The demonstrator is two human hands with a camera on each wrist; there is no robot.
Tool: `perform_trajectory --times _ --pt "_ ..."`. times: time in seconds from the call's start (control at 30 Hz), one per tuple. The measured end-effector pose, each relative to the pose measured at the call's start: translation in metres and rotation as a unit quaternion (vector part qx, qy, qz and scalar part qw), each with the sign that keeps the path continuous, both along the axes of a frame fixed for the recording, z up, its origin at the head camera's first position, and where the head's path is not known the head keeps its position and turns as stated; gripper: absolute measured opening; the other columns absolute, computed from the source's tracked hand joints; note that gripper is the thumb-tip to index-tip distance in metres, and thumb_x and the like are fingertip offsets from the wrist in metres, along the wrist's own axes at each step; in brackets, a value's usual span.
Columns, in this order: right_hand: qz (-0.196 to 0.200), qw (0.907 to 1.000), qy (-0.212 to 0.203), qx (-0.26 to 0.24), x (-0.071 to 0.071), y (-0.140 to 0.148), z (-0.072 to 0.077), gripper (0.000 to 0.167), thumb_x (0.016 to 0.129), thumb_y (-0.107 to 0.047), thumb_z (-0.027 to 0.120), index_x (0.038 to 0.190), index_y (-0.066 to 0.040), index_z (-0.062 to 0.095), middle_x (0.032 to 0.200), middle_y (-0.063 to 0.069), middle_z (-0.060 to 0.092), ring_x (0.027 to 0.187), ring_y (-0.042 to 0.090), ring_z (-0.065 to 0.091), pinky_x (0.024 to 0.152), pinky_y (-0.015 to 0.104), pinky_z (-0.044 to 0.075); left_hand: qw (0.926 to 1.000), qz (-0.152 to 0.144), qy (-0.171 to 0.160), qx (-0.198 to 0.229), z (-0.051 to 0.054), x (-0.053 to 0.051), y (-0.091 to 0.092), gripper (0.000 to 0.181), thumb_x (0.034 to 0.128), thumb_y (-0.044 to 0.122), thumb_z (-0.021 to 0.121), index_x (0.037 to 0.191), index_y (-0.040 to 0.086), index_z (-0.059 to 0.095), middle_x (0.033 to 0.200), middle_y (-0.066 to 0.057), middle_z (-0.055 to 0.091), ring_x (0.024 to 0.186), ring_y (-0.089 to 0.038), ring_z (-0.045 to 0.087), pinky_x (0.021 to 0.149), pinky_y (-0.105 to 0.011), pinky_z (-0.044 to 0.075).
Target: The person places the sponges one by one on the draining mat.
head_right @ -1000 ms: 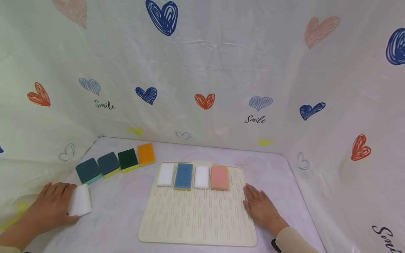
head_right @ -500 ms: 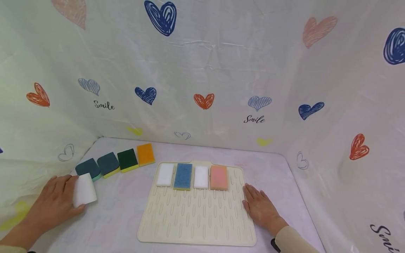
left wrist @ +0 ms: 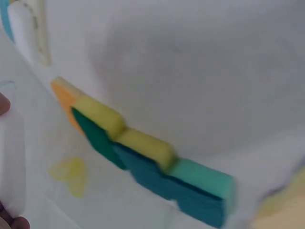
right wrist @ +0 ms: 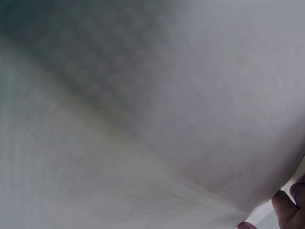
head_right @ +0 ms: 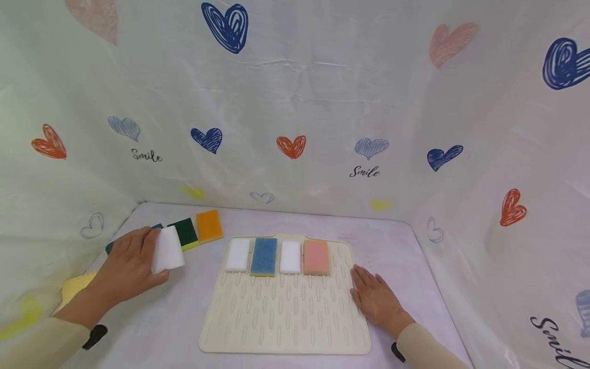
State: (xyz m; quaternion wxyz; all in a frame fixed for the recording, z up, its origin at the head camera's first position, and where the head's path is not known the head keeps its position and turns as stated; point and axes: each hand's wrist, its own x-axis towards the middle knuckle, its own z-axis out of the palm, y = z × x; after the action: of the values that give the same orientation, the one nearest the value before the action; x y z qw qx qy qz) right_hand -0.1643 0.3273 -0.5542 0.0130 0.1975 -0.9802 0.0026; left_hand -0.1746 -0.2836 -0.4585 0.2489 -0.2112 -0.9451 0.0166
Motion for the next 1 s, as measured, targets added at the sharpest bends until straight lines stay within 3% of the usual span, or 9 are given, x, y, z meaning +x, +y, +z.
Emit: perform_trajectory --times 0.17,0.3,0.67,0.8,1.0 --pt "0.010 0.9999 0.003 0.002 -0.001 0.000 -0.002 0.061 0.112 -0.038 0.049 0.159 0.001 0.043 0.166 0.018 0.042 0.151 0.037 0.044 0.119 0.061 0.040 0.9992 -0.032 0.023 0.001 0.009 -0.021 0.036 0.099 0.0708 0.043 0.084 0.139 -0.013 0.039 0.125 -0.034 0.053 0.116 -0.048 0.051 0.098 -0.061 0.049" --pt "0.014 0.9999 0.003 0.003 -0.001 0.000 -0.001 0.061 0.111 -0.037 0.050 0.157 0.003 0.044 0.164 0.020 0.043 0.150 0.038 0.045 0.117 0.062 0.041 0.9985 -0.049 0.022 0.001 0.014 -0.035 0.068 0.099 0.0735 0.044 0.082 0.142 -0.014 0.039 0.128 -0.033 0.053 0.119 -0.047 0.052 0.101 -0.060 0.048" --pt "0.003 0.9998 -0.017 0.010 -0.001 0.000 0.004 0.061 0.111 -0.036 0.051 0.157 0.003 0.045 0.164 0.020 0.043 0.150 0.038 0.045 0.118 0.063 0.040 0.9948 -0.035 -0.096 -0.006 0.031 -0.060 0.179 0.106 0.0846 0.056 0.078 0.155 -0.003 0.026 0.152 -0.025 0.041 0.138 -0.040 0.040 0.121 -0.053 0.038" --pt "0.001 0.9997 -0.020 0.015 -0.001 0.000 0.006 0.060 0.111 -0.037 0.049 0.157 0.002 0.045 0.165 0.019 0.043 0.151 0.038 0.044 0.118 0.062 0.040 0.9912 -0.060 -0.117 0.007 0.030 -0.068 0.218 0.104 0.0868 0.056 0.076 0.156 -0.002 0.026 0.155 -0.023 0.040 0.141 -0.039 0.039 0.122 -0.053 0.036" --pt "-0.009 0.9994 -0.028 0.016 -0.001 0.001 0.005 0.061 0.112 -0.038 0.048 0.158 0.002 0.044 0.165 0.019 0.042 0.151 0.038 0.044 0.118 0.062 0.040 0.9859 -0.115 -0.120 0.015 0.024 -0.078 0.267 0.107 0.0866 0.062 0.076 0.158 -0.004 0.029 0.155 -0.022 0.043 0.144 -0.038 0.042 0.120 -0.052 0.038"
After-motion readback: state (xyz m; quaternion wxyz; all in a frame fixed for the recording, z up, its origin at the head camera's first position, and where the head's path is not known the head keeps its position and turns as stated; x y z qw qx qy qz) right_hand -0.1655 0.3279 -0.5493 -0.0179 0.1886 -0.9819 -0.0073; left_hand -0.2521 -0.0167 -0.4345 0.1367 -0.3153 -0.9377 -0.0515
